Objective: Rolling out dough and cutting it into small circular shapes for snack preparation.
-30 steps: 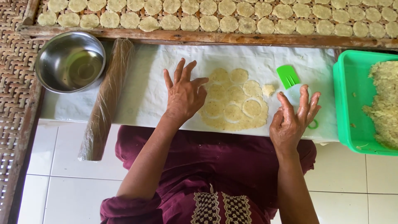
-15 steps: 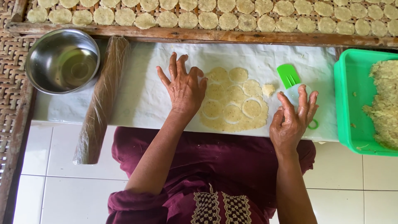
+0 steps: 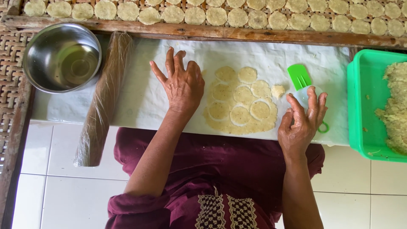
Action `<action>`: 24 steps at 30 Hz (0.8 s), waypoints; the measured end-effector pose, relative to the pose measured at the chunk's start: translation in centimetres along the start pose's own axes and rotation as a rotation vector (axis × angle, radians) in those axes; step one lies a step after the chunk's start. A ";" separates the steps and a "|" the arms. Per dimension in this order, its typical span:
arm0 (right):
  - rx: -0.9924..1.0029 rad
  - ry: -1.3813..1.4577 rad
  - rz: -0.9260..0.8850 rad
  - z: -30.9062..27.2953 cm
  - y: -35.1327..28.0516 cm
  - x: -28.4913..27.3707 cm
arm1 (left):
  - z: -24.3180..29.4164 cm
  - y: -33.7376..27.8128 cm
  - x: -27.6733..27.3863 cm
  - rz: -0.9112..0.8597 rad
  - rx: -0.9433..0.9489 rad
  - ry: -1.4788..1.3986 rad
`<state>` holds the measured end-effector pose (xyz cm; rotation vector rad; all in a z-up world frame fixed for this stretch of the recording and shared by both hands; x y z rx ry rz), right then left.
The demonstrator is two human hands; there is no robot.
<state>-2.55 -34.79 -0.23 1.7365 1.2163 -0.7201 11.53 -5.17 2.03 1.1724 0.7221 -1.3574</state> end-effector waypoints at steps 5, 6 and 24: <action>-0.005 -0.016 0.021 0.0 -0.1 -0.2 | 0.0 -0.5 0.0 -0.106 0.066 -0.079; -0.005 -0.016 0.020 0.0 -0.1 -0.2 | 0.1 -0.6 -0.1 -0.107 0.066 -0.079; -0.031 -0.017 0.033 0.1 -0.1 -0.1 | 2.6 -2.4 -1.0 -0.217 0.226 -0.021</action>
Point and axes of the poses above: each hand's wrist, its own y-axis towards the middle knuckle, its own x-axis out of the palm, z = x × y, the point moved 8 cm from there along y, towards the middle knuckle, and after that the axes turned 12 degrees about -z, right-handed, at the moved point
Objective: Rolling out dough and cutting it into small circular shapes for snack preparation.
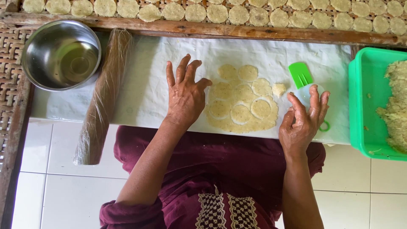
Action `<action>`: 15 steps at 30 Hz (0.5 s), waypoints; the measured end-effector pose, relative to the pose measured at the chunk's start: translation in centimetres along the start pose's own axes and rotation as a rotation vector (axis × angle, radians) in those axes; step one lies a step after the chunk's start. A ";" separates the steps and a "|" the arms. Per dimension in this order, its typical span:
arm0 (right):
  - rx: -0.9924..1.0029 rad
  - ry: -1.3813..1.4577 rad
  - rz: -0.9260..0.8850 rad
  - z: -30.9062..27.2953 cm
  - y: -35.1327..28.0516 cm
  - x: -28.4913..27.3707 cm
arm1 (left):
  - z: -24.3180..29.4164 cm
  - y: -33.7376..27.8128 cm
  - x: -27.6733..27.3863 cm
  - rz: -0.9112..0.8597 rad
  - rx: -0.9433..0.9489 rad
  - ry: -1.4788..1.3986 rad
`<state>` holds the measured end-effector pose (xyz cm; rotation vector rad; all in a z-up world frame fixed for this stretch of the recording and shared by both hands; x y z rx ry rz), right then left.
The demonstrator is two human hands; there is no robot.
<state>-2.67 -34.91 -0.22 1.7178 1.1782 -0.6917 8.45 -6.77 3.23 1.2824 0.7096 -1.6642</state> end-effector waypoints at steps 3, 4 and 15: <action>0.005 0.000 -0.004 0.1 0.0 0.0 | 0.0 -0.4 -0.9 0.006 -0.007 -0.006; 0.007 0.000 -0.006 0.1 0.0 0.1 | -0.1 -0.5 -1.2 0.000 -0.016 -0.023; 0.005 0.003 -0.008 0.2 0.0 0.1 | -1.9 -0.4 0.3 -0.008 -0.094 -0.074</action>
Point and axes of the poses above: each hand's wrist, its own y-axis towards the middle knuckle, its own x-axis out of the palm, z = x × y, the point moved 8 cm from there along y, towards the middle knuckle, and after that the axes turned 12 degrees about -z, right-handed, at the moved point
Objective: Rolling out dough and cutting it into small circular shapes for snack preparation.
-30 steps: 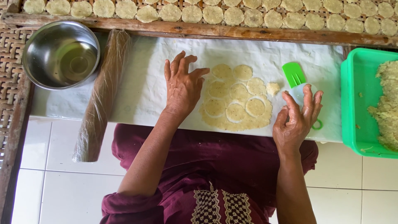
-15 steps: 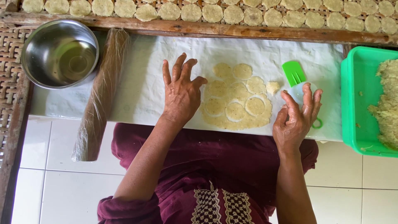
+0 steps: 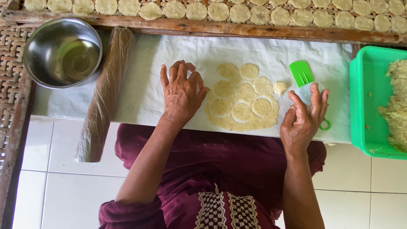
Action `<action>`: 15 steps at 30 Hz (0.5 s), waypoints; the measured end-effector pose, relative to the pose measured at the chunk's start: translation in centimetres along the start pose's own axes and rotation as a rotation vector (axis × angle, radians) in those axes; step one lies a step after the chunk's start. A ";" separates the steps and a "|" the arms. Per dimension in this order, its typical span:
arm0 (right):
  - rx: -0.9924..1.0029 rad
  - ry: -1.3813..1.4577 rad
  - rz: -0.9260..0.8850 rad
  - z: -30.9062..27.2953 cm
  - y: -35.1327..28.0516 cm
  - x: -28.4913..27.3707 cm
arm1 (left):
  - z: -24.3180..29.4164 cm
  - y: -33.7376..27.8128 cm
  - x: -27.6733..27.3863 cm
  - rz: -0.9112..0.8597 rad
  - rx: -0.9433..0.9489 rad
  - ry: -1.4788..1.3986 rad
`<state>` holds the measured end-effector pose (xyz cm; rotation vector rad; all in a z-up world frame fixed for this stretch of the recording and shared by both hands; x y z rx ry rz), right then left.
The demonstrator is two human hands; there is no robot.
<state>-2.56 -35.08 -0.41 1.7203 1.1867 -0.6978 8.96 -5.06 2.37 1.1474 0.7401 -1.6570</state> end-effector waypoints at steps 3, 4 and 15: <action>-0.007 0.009 0.006 -0.2 0.0 -0.2 | 0.0 -0.1 -0.4 0.025 -0.019 -0.019; -0.009 0.013 0.009 -0.3 0.0 -0.2 | 0.2 -0.2 -0.5 0.042 0.009 -0.014; -0.023 0.014 0.006 -0.2 0.0 -0.2 | 1.3 -5.1 -1.6 -0.030 0.155 -0.025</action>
Point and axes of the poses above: each hand's wrist, its own y-axis towards the middle knuckle, its own x-axis out of the palm, z = x × y, the point moved 8 cm from there along y, towards the middle knuckle, and after that the axes turned 12 degrees about -z, right-handed, at the moved point
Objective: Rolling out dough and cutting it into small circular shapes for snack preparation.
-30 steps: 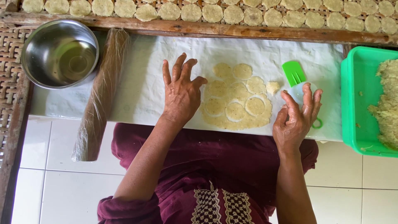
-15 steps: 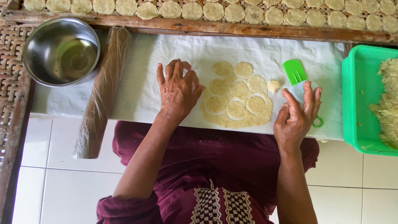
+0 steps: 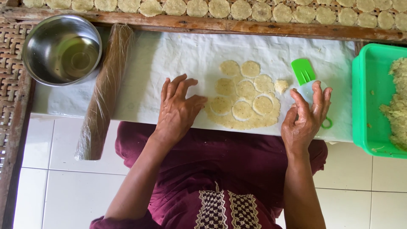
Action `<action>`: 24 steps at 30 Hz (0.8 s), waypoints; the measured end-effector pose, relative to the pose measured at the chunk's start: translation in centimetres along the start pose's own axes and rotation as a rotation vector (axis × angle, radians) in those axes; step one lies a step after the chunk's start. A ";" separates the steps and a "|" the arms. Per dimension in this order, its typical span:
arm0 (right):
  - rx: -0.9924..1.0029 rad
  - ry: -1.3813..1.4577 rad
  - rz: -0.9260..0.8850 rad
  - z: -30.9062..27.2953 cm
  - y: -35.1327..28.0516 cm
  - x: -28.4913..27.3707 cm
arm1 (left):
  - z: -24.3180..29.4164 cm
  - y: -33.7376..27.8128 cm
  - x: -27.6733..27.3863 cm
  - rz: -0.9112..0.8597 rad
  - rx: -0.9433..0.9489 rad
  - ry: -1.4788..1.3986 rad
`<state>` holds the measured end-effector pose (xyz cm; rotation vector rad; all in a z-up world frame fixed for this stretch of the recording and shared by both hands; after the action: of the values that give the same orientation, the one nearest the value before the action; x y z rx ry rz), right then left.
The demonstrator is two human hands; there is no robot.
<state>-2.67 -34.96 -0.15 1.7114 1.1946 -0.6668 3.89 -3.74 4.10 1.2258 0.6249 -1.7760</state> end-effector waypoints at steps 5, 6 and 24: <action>-0.012 0.015 0.005 -0.1 0.0 -0.2 | 0.6 -1.7 -0.9 0.002 -0.018 -0.085; -0.015 0.015 0.003 -0.2 0.0 -0.1 | 0.6 -1.8 -0.9 0.003 -0.021 -0.086; -0.031 0.091 0.044 0.5 -0.4 -0.6 | 0.6 -1.3 -0.5 0.153 -0.011 0.104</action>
<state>-3.22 -35.63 -0.06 1.7526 1.2204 -0.5461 2.52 -3.41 4.72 1.3289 0.5836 -1.5884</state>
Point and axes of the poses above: each hand's wrist, its own y-axis towards the middle knuckle, its own x-axis out of the palm, z = x × y, the point moved 8 cm from there along y, towards the middle knuckle, and after that the axes turned 12 degrees about -z, right-handed, at the moved point
